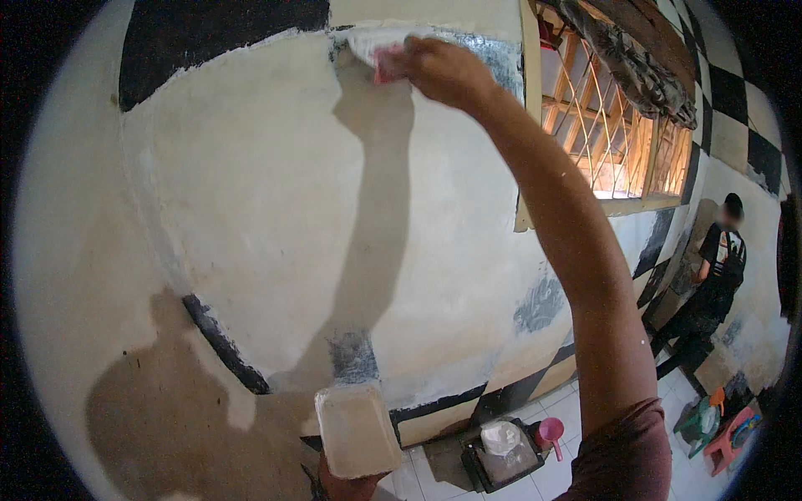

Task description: The person applies plaster to a wall using a putty knife, taking the plaster from a small container.

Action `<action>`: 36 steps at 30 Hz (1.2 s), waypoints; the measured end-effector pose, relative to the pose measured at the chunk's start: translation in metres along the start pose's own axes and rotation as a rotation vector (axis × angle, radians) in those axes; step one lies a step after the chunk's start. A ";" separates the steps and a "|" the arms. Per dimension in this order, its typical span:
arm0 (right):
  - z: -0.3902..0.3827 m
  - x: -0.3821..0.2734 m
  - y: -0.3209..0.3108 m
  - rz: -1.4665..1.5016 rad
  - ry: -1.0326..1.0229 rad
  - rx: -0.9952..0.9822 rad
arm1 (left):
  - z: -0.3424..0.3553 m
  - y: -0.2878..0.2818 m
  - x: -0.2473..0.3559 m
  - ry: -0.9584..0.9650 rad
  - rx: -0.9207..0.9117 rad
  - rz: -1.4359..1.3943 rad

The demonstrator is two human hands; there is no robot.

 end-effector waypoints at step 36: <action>-0.122 -0.130 0.031 0.373 -0.206 -0.339 | -0.016 -0.015 0.007 -0.013 0.023 -0.007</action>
Point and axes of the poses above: each hand's wrist, its own z-axis towards the middle knuckle, its own y-axis out of the palm, x = y × z, the point moved 2 cm from there along z, towards the middle knuckle, and after that the axes turned 4 degrees about z, right-handed, at the moved point
